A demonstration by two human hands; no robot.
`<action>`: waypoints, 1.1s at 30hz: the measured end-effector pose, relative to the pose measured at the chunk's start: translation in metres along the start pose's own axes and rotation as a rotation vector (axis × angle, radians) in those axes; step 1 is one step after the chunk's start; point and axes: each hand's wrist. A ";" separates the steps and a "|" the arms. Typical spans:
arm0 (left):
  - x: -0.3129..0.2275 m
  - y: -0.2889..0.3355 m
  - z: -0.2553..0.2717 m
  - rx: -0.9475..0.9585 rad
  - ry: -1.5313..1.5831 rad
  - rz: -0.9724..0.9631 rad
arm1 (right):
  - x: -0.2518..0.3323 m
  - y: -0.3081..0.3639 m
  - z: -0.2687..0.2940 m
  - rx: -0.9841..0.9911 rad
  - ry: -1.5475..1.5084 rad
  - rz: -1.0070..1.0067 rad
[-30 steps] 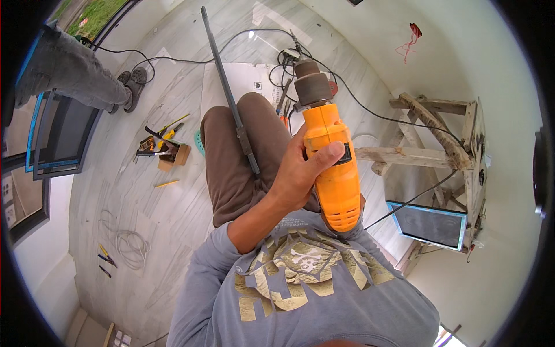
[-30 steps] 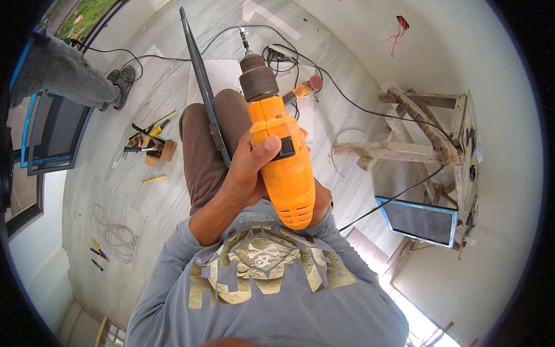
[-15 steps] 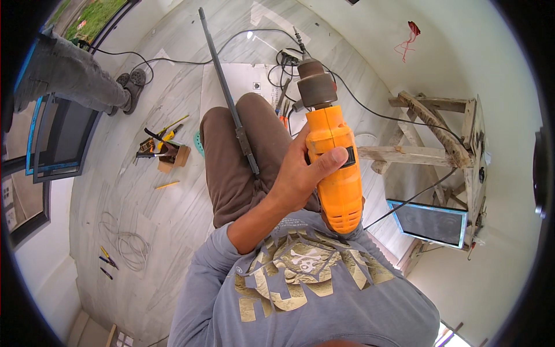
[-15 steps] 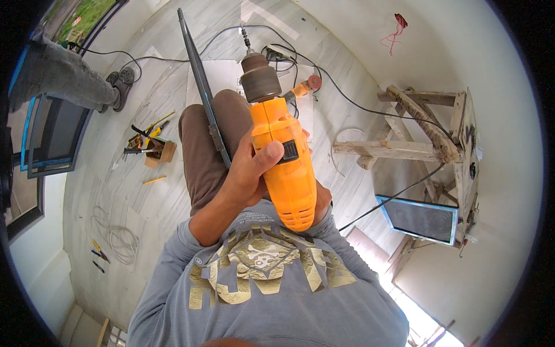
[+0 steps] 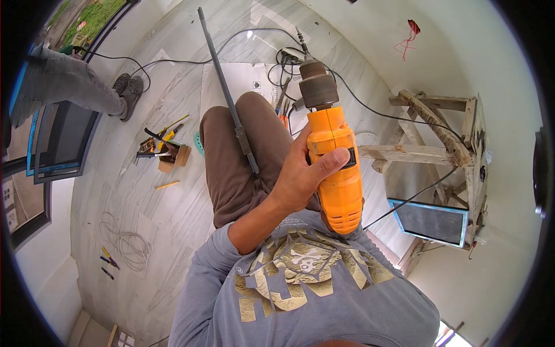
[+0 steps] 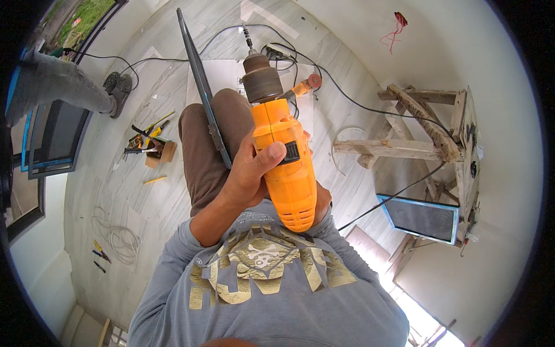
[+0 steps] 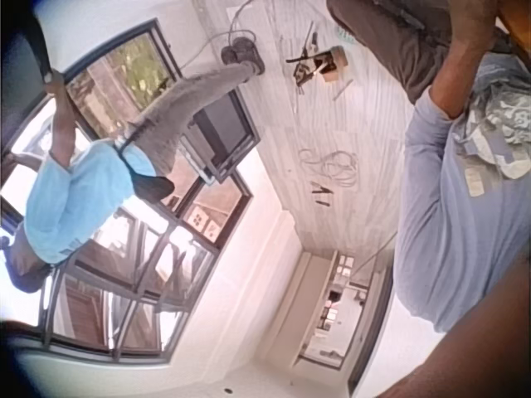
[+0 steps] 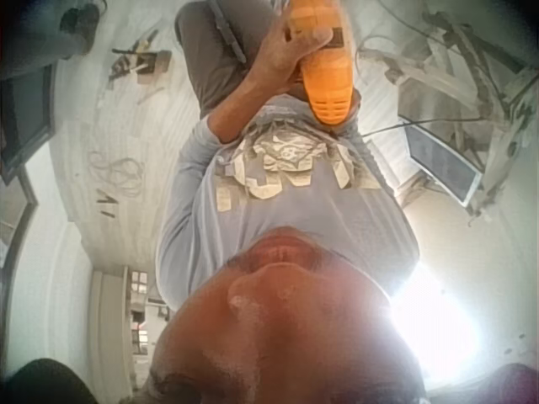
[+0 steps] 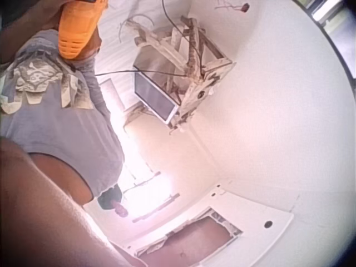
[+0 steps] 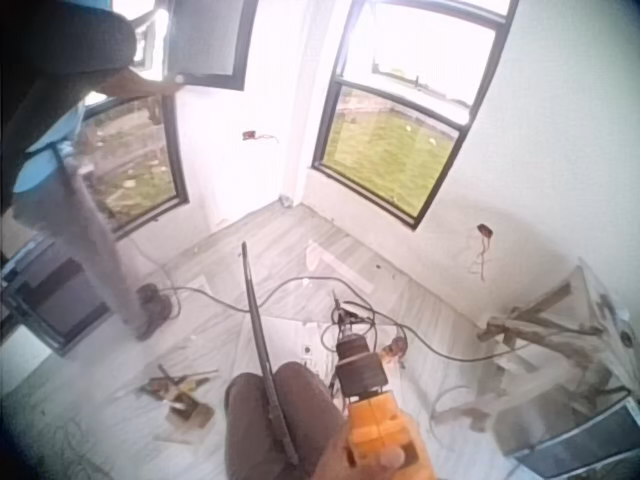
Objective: Drilling holes and using a rivet tool to attach components to a metal window or door frame.
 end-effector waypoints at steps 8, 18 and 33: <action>0.007 -0.001 0.004 0.013 0.008 0.040 | -0.013 0.009 0.000 0.010 0.207 0.103; 0.007 -0.003 0.009 0.046 -0.018 0.038 | -0.017 0.011 -0.011 -0.050 0.018 0.049; -0.025 -0.017 0.032 0.015 0.244 -0.028 | 0.052 -0.058 -0.019 0.261 -0.140 -0.025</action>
Point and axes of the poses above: each hand's wrist, its own y-axis away from the middle knuckle, its own z-axis out of the back of the hand, x = y × z
